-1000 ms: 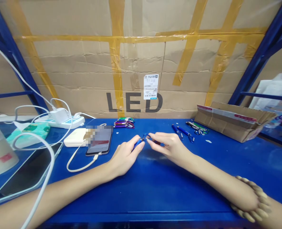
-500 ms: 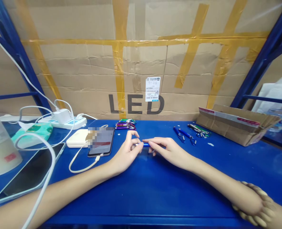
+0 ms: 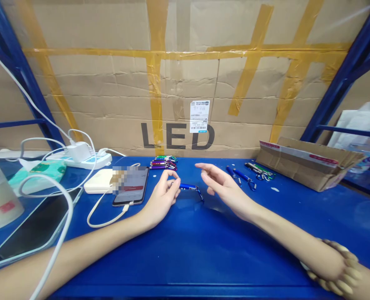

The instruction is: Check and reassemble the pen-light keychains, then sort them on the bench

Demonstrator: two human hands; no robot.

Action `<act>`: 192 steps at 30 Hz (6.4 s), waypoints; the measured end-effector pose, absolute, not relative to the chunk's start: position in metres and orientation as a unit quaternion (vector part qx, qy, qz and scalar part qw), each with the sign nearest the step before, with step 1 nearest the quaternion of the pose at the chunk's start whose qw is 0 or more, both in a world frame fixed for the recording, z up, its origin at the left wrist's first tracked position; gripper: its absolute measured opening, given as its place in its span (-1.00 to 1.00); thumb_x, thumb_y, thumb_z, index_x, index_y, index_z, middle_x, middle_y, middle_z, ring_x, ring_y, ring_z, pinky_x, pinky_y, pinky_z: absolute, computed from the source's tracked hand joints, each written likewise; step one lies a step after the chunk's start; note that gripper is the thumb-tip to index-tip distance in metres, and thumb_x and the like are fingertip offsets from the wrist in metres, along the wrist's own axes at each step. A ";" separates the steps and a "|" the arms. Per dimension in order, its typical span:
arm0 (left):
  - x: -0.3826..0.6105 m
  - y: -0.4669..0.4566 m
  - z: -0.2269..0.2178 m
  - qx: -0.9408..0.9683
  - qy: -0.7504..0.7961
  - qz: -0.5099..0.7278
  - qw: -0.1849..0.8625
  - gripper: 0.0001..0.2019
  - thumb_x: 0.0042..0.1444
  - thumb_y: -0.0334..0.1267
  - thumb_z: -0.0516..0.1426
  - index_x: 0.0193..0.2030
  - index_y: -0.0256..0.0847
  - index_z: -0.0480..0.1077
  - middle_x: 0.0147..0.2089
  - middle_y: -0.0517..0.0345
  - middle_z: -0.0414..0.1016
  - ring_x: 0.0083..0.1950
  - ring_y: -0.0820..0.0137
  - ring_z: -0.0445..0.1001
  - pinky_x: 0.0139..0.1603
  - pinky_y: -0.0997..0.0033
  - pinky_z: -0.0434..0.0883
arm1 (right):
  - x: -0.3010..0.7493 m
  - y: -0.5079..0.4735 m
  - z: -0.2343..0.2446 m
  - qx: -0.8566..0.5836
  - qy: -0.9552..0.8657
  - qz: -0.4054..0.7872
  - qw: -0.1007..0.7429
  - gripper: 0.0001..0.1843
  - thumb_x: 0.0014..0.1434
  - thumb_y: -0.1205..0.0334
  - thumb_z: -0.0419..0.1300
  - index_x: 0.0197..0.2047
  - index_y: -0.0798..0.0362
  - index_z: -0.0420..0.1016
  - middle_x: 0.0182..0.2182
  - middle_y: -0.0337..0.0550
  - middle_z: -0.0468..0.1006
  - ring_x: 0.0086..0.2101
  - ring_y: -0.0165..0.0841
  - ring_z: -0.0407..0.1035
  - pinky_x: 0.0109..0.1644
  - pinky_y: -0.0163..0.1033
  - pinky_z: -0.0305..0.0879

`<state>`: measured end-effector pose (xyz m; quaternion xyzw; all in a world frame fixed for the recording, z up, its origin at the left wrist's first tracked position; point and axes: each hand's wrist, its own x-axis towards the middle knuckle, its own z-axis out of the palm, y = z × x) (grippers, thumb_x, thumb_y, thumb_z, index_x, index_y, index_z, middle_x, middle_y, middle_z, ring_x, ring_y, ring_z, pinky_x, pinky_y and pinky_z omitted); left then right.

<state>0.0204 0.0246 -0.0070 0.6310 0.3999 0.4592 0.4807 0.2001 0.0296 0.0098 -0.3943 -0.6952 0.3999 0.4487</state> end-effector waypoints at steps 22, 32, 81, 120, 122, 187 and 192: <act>0.019 0.026 -0.012 0.644 0.393 0.442 0.485 -0.81 0.18 -0.07 -0.06 -0.25 -0.12 0.06 -0.59 0.43 0.12 -0.66 0.65 -0.01 -0.66 0.66 -0.03 | 0.200 0.030 0.008 -0.346 -0.731 0.396 0.434 -0.67 0.20 0.14 0.03 0.03 0.01 0.28 -0.31 -0.19 0.37 -0.38 -0.46 0.26 -0.33 -0.34 0.27; 0.021 0.025 -0.008 0.675 0.374 0.413 0.483 -0.78 0.13 -0.09 0.03 -0.28 -0.15 0.07 -0.61 0.41 0.24 -0.68 0.64 0.05 -0.66 0.63 -0.02 | 0.192 0.026 -0.003 -0.333 -0.842 0.295 0.305 -0.69 0.22 0.13 0.03 -0.05 0.05 0.44 -0.27 -0.14 0.55 -0.28 -0.36 0.41 -0.13 -0.21 0.33; 0.011 0.036 -0.018 0.640 0.366 0.544 0.400 -0.76 0.19 -0.08 -0.20 -0.22 -0.13 0.15 -0.05 0.08 0.34 -0.07 0.28 0.26 -0.13 0.28 0.16 | 0.196 0.023 0.003 -0.308 -0.875 0.238 0.290 -0.72 0.22 0.26 0.05 -0.05 0.03 0.49 -0.36 -0.17 0.45 -0.30 -0.41 0.34 -0.16 -0.29 0.28; 0.014 0.034 -0.015 0.639 0.383 0.530 0.405 -0.75 0.16 -0.02 -0.14 -0.22 -0.11 0.18 -0.07 0.11 0.40 -0.10 0.27 0.30 -0.12 0.28 0.19 | 0.199 0.033 -0.002 -0.371 -0.834 0.272 0.307 -0.76 0.03 0.17 0.25 -0.20 0.00 0.58 -0.45 -0.18 0.47 -0.37 -0.40 0.32 -0.30 -0.31 0.25; 0.014 0.035 -0.016 0.642 0.383 0.530 0.402 -0.76 0.16 -0.03 -0.14 -0.23 -0.11 0.18 -0.08 0.11 0.40 -0.09 0.28 0.30 -0.11 0.28 0.19 | 0.199 0.033 0.000 -0.380 -0.834 0.261 0.304 -0.78 0.03 0.20 0.25 -0.21 0.01 0.58 -0.48 -0.18 0.48 -0.38 -0.39 0.30 -0.31 -0.31 0.23; 0.013 0.034 -0.017 0.658 0.375 0.514 0.404 -0.79 0.18 -0.07 -0.15 -0.23 -0.11 0.16 -0.06 0.12 0.36 -0.05 0.28 0.27 -0.09 0.29 0.17 | 0.196 0.029 0.001 -0.396 -0.857 0.192 0.267 -0.73 0.09 0.12 0.20 -0.15 0.00 0.56 -0.33 -0.18 0.58 -0.33 -0.34 0.40 -0.26 -0.31 0.23; 0.012 0.033 -0.016 0.665 0.378 0.509 0.396 -0.76 0.18 -0.07 -0.17 -0.21 -0.13 0.18 -0.04 0.11 0.32 -0.04 0.28 0.25 -0.08 0.29 0.16 | 0.197 0.029 0.002 -0.389 -0.868 0.183 0.250 -0.71 0.21 0.08 0.05 -0.16 -0.03 0.55 -0.37 -0.22 0.57 -0.29 -0.35 0.39 -0.19 -0.30 0.22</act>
